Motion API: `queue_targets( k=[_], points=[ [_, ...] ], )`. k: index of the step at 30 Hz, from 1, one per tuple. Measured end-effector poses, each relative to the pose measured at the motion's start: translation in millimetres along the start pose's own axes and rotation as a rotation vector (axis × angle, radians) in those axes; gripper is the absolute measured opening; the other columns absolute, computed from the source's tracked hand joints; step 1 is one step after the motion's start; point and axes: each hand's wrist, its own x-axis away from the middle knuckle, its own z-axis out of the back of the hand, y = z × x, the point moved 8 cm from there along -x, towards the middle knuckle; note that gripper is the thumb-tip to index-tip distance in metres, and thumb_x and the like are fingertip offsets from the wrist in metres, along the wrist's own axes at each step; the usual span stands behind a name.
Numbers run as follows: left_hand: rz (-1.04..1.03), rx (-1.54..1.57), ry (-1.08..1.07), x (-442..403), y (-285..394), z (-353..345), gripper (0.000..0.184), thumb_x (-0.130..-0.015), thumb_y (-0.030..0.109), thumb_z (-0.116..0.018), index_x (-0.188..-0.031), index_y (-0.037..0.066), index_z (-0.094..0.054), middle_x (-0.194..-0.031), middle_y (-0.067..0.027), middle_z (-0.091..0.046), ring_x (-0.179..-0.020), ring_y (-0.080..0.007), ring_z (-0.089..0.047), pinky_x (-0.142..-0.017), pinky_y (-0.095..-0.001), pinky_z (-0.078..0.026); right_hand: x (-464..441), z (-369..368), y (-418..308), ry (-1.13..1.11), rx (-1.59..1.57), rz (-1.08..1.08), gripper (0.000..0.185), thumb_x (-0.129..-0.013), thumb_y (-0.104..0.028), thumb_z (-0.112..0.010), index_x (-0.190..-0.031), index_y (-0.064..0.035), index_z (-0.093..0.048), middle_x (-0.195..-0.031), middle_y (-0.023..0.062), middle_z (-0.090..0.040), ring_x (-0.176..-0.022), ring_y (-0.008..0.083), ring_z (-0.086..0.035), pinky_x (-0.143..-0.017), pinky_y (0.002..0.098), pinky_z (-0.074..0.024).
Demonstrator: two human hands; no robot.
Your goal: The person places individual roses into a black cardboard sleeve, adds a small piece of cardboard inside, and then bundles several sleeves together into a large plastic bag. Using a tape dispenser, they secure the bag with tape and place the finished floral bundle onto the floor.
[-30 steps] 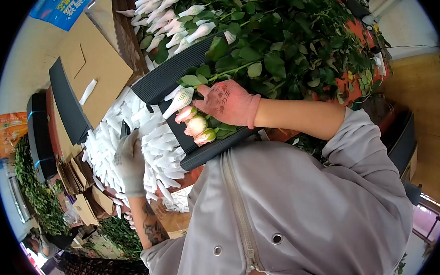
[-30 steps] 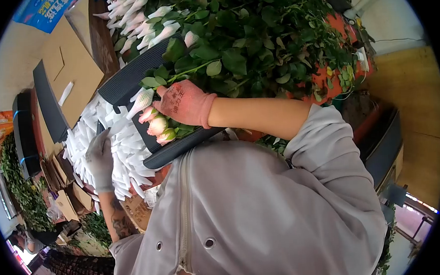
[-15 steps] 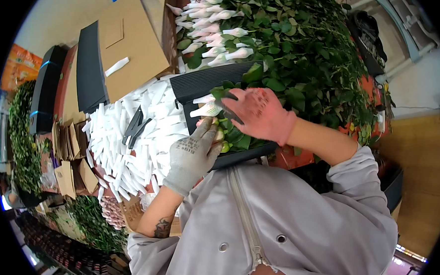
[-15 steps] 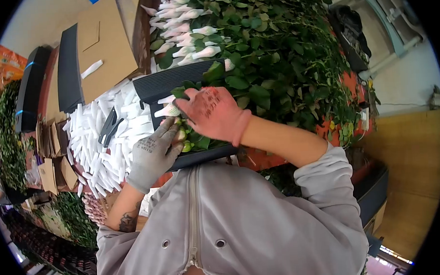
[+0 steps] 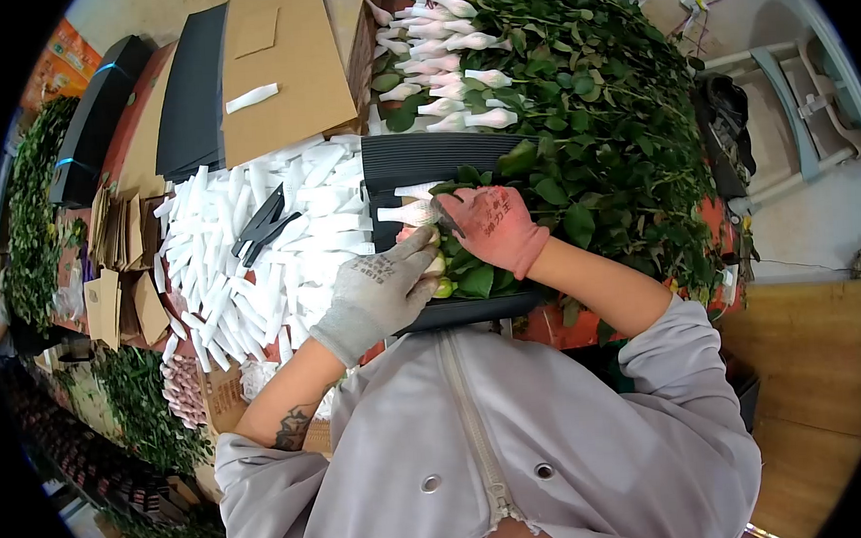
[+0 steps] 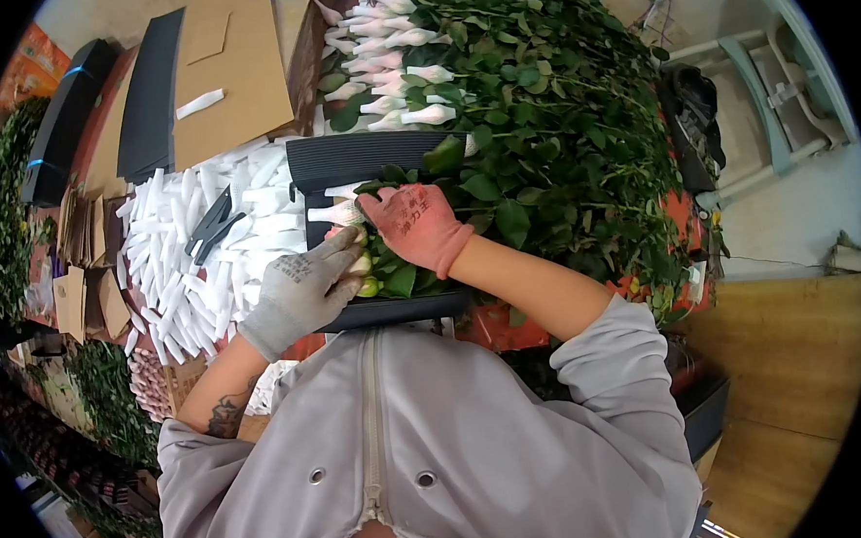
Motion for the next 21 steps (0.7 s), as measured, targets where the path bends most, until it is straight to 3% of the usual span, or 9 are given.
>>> queue_targets(
  k=[3, 5, 6, 9, 10, 12, 14, 17, 21],
  points=[
    [-0.175, 0.153, 0.109, -2.8, -10.0, 4.8, 0.033, -0.084, 0.022, -0.055, -0.115, 0.011, -0.056, -0.124, -0.0096, -0.054, -0.090, -0.0243, -0.063, -0.073, -0.0361, -0.050, 1.9, -3.8, -0.6, 0.067, 0.066, 0.014, 0.038, -0.073, -0.022, -0.060, -0.107, -0.0082, -0.051, -0.089, 0.0059, -0.060, -0.080, 0.0220, -0.062, -0.066, 0.0342, -0.0479],
    [-0.039, 0.079, 0.408, -6.7, -28.4, 32.6, 0.028, -0.084, 0.019, -0.056, -0.111, 0.012, -0.059, -0.115, -0.0090, -0.058, -0.091, -0.0257, -0.062, -0.074, -0.0355, -0.050, -0.3, -0.3, -0.6, 0.085, 0.050, 0.006, 0.030, -0.075, -0.018, -0.055, -0.103, -0.0079, -0.052, -0.085, 0.0062, -0.060, -0.076, 0.0219, -0.062, -0.064, 0.0338, -0.0480],
    [0.027, 0.037, 0.466, -9.7, -30.8, 38.4, 0.025, -0.082, 0.018, -0.059, -0.106, 0.012, -0.062, -0.102, -0.0088, -0.063, -0.087, -0.0257, -0.062, -0.072, -0.0343, -0.050, -0.5, 1.5, -1.5, 0.095, 0.030, 0.010, 0.023, -0.077, -0.014, -0.049, -0.099, -0.0077, -0.053, -0.081, 0.0066, -0.060, -0.073, 0.0218, -0.062, -0.062, 0.0334, -0.0482],
    [0.088, -0.105, 0.325, -25.2, -44.9, 19.2, 0.018, -0.081, 0.017, -0.059, -0.097, 0.013, -0.063, -0.090, -0.0065, -0.062, -0.077, -0.0260, -0.062, -0.066, -0.0351, -0.049, -1.2, 3.2, -3.7, 0.100, 0.064, 0.040, 0.021, -0.077, -0.013, -0.049, -0.097, -0.0073, -0.053, -0.079, 0.0060, -0.060, -0.072, 0.0214, -0.062, -0.061, 0.0333, -0.0481],
    [0.035, -0.102, 0.402, -26.2, -46.3, 20.6, 0.013, -0.079, 0.014, -0.061, -0.092, 0.013, -0.063, -0.080, -0.0045, -0.060, -0.069, -0.0252, -0.060, -0.059, -0.0350, -0.048, -2.3, 3.0, -3.0, 0.102, 0.066, 0.041, 0.021, -0.077, -0.013, -0.049, -0.097, -0.0073, -0.053, -0.079, 0.0060, -0.060, -0.072, 0.0214, -0.062, -0.061, 0.0333, -0.0481],
    [0.001, -0.111, 0.430, -24.0, -43.7, 27.5, 0.012, -0.078, 0.013, -0.061, -0.090, 0.013, -0.063, -0.079, -0.0045, -0.059, -0.067, -0.0246, -0.060, -0.058, -0.0344, -0.047, -1.2, -2.3, -0.6, 0.066, 0.047, 0.024, 0.030, -0.072, -0.018, -0.058, -0.099, -0.0085, -0.054, -0.084, 0.0059, -0.060, -0.078, 0.0219, -0.062, -0.064, 0.0323, -0.0473],
    [-0.086, -0.091, 0.516, -18.7, -39.1, 32.2, 0.011, -0.076, 0.010, -0.062, -0.086, 0.013, -0.063, -0.074, -0.0051, -0.057, -0.064, -0.0237, -0.058, -0.054, -0.0337, -0.046, -1.3, -3.3, 0.2, 0.080, 0.054, -0.009, 0.028, -0.071, -0.017, -0.057, -0.098, -0.0091, -0.053, -0.083, 0.0052, -0.060, -0.076, 0.0217, -0.062, -0.064, 0.0319, -0.0472],
    [-0.045, -0.133, 0.490, -8.5, -49.5, 34.1, 0.012, -0.078, 0.011, -0.060, -0.090, 0.012, -0.063, -0.077, -0.0054, -0.060, -0.068, -0.0247, -0.060, -0.059, -0.0341, -0.048, -1.4, -0.8, 1.6, 0.097, 0.025, -0.012, 0.021, -0.075, -0.013, -0.053, -0.095, -0.0112, -0.052, -0.078, 0.0044, -0.059, -0.071, 0.0213, -0.062, -0.060, 0.0308, -0.0465],
    [0.296, -0.134, 0.466, 28.8, -106.9, 65.7, 0.022, -0.082, 0.012, -0.059, -0.103, 0.004, -0.062, -0.098, -0.0131, -0.063, -0.090, -0.0304, -0.061, -0.078, -0.0374, -0.048, 1.5, 3.2, 3.8, 0.022, -0.020, -0.021, 0.023, -0.080, -0.013, -0.047, -0.102, -0.0091, -0.052, -0.079, 0.0055, -0.060, -0.071, 0.0219, -0.062, -0.062, 0.0319, -0.0472]
  ],
)
